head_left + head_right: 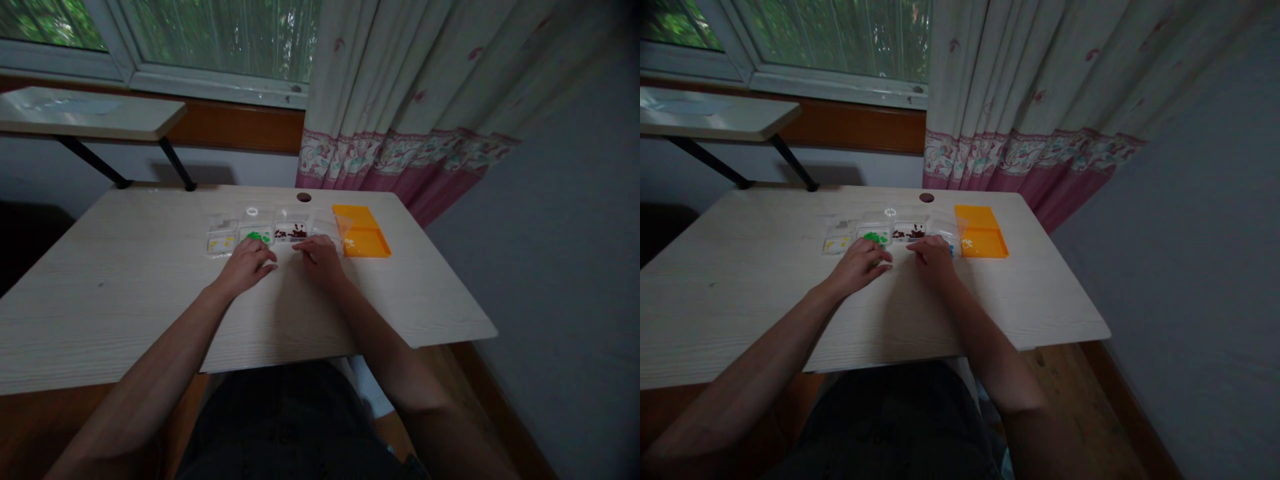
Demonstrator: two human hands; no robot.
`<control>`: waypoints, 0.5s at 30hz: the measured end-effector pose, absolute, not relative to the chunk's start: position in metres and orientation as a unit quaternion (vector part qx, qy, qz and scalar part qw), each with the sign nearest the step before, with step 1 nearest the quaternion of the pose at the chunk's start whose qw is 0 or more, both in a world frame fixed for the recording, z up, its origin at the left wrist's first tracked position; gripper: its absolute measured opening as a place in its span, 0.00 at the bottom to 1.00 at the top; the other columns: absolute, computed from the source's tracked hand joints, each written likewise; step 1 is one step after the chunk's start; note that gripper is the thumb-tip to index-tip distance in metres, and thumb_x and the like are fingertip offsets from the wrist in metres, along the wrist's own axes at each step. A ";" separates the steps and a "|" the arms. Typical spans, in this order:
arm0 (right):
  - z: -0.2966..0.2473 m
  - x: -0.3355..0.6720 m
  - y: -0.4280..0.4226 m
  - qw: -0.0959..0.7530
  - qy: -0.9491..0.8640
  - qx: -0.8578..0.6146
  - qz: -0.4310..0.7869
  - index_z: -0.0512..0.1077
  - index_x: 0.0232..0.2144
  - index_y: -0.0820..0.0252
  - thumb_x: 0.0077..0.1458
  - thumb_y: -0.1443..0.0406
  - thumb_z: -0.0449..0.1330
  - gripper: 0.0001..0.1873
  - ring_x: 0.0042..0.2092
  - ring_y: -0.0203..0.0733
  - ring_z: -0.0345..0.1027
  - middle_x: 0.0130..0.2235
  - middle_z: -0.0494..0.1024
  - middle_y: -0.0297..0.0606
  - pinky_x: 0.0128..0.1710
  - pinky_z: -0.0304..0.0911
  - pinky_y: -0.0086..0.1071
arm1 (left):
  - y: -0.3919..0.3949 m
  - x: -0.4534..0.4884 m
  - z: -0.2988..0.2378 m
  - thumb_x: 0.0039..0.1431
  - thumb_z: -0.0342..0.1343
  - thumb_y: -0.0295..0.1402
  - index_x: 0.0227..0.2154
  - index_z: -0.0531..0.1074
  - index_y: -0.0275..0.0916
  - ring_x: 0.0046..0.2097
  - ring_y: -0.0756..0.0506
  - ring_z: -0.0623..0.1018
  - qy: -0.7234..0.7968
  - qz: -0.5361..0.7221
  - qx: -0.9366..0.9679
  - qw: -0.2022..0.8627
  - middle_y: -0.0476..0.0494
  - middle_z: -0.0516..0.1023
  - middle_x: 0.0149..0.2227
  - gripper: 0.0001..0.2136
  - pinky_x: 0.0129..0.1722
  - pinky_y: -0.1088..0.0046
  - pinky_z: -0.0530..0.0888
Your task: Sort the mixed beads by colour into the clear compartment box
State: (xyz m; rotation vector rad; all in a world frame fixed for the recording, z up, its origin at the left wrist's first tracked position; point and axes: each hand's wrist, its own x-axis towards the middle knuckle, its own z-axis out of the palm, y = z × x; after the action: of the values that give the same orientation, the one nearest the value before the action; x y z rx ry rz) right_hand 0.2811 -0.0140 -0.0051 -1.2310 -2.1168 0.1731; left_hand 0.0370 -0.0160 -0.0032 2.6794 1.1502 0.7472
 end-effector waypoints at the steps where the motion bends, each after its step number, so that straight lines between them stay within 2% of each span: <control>1: -0.004 0.281 -0.015 0.332 -0.812 -0.476 0.065 0.79 0.43 0.55 0.56 0.72 0.56 0.17 0.47 0.46 0.66 0.42 0.79 0.40 0.50 0.58 0.40 | -0.016 0.038 -0.003 0.64 0.54 0.38 0.40 0.77 0.42 0.46 0.40 0.69 0.382 0.243 0.889 0.061 0.42 0.72 0.39 0.09 0.48 0.60 0.67; 9: -0.002 0.273 -0.021 0.284 -0.834 -0.466 0.081 0.79 0.44 0.55 0.56 0.72 0.57 0.17 0.48 0.47 0.65 0.43 0.78 0.40 0.51 0.56 0.41 | -0.020 0.044 -0.004 0.66 0.49 0.36 0.37 0.73 0.39 0.45 0.39 0.68 0.398 0.223 0.890 0.014 0.40 0.72 0.38 0.09 0.47 0.60 0.67; 15: -0.005 0.252 -0.031 0.249 -0.865 -0.429 0.069 0.78 0.47 0.56 0.59 0.70 0.57 0.16 0.52 0.48 0.64 0.47 0.77 0.42 0.54 0.55 0.42 | -0.010 0.020 0.004 0.67 0.48 0.37 0.35 0.71 0.39 0.44 0.38 0.70 0.514 0.347 0.784 -0.021 0.39 0.72 0.36 0.11 0.49 0.57 0.67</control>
State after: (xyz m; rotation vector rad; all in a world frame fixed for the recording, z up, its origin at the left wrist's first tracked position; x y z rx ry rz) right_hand 0.2515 -0.0305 -0.0046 -1.1692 -2.3565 0.1879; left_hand 0.0195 -0.0096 0.0043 2.4975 1.6351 1.1058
